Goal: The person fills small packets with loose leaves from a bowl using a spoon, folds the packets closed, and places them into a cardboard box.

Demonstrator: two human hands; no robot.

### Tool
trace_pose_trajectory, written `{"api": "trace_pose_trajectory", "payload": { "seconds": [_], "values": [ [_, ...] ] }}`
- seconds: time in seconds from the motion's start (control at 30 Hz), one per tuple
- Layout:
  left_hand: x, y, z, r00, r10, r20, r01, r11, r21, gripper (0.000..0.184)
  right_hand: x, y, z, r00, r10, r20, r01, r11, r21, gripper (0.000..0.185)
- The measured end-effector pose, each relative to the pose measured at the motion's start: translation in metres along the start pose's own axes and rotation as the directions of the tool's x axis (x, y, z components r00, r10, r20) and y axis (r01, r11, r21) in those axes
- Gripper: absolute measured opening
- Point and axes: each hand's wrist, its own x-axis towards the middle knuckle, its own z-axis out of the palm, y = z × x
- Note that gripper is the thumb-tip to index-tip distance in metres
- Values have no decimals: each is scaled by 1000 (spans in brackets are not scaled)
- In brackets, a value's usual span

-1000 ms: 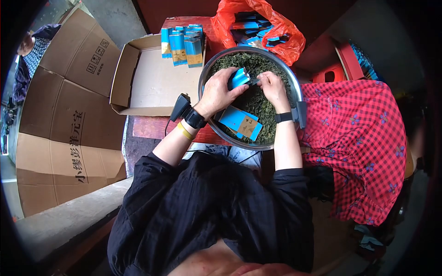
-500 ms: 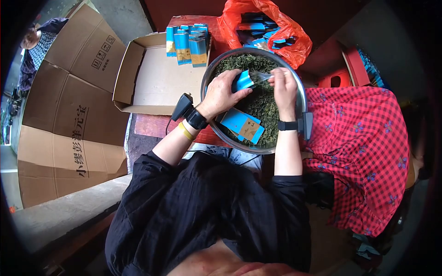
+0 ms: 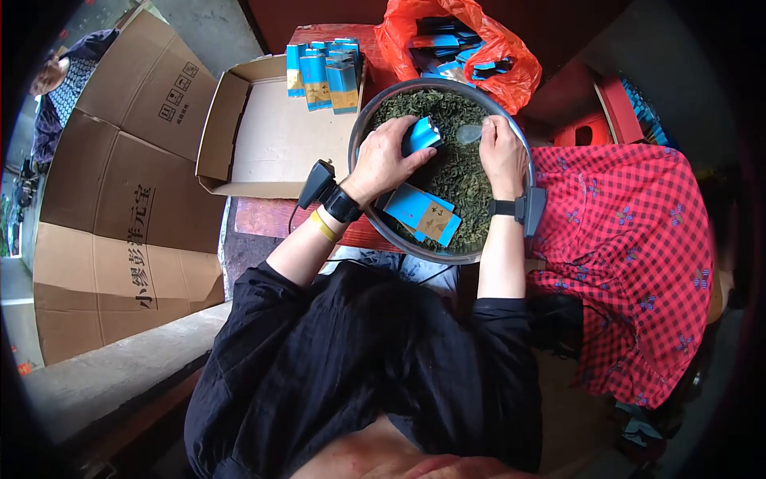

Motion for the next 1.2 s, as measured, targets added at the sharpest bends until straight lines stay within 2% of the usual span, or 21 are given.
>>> {"api": "trace_pose_trajectory", "payload": {
  "seconds": [0.03,0.1,0.17,0.2,0.3,0.4,0.53,0.63,0.73,0.83,0.9,1.03,1.1,1.17,1.2],
  "values": [
    [0,-1,0,1000,2,5,-2,1000,-1,57,0,5,3,997,65,30,-62,995,-80,23],
    [-1,-2,1,1000,-6,-2,6,1000,14,58,1,11,10,993,77,93,-71,995,-64,25],
    [-2,0,0,1000,-13,1,12,1000,11,58,-2,14,32,975,15,222,-48,988,144,26],
    [-2,0,0,1000,-18,3,18,1000,12,58,-2,6,38,945,-15,326,-94,944,316,27],
    [-2,1,-1,1000,-22,-7,22,1000,20,58,-2,-1,38,923,86,376,-224,913,340,25],
    [-3,-1,-1,1000,-4,-6,4,1000,5,59,6,12,44,909,186,372,-397,656,642,23],
    [-3,-2,1,999,23,-39,-22,1000,6,54,8,9,24,953,260,157,-290,624,725,23],
    [-3,0,0,1000,20,-24,-20,1000,9,54,5,-2,13,975,206,87,-203,650,732,24],
    [-2,-2,0,999,28,-16,-27,999,30,57,0,-19,9,999,-1,53,-37,703,710,24],
    [-2,2,-1,1000,20,-15,-19,999,38,57,-11,-36,7,974,-221,55,145,788,599,19],
    [-3,-3,3,998,39,-39,-37,998,57,57,-13,-41,10,933,-356,-61,341,814,471,18],
    [-3,-1,0,1000,19,-5,-19,999,35,57,-11,-36,5,982,-145,-123,187,862,471,17],
    [-3,-2,1,1000,23,-13,-22,999,42,57,-10,-32,1,990,-106,-96,140,862,487,18],
    [-4,-1,1,998,45,-36,-43,997,58,57,-12,-30,6,966,-241,-97,259,871,418,19],
    [-2,-1,1,1000,25,-13,-24,999,46,57,-12,-34,8,943,-322,-86,325,833,447,18]
  ]
}}
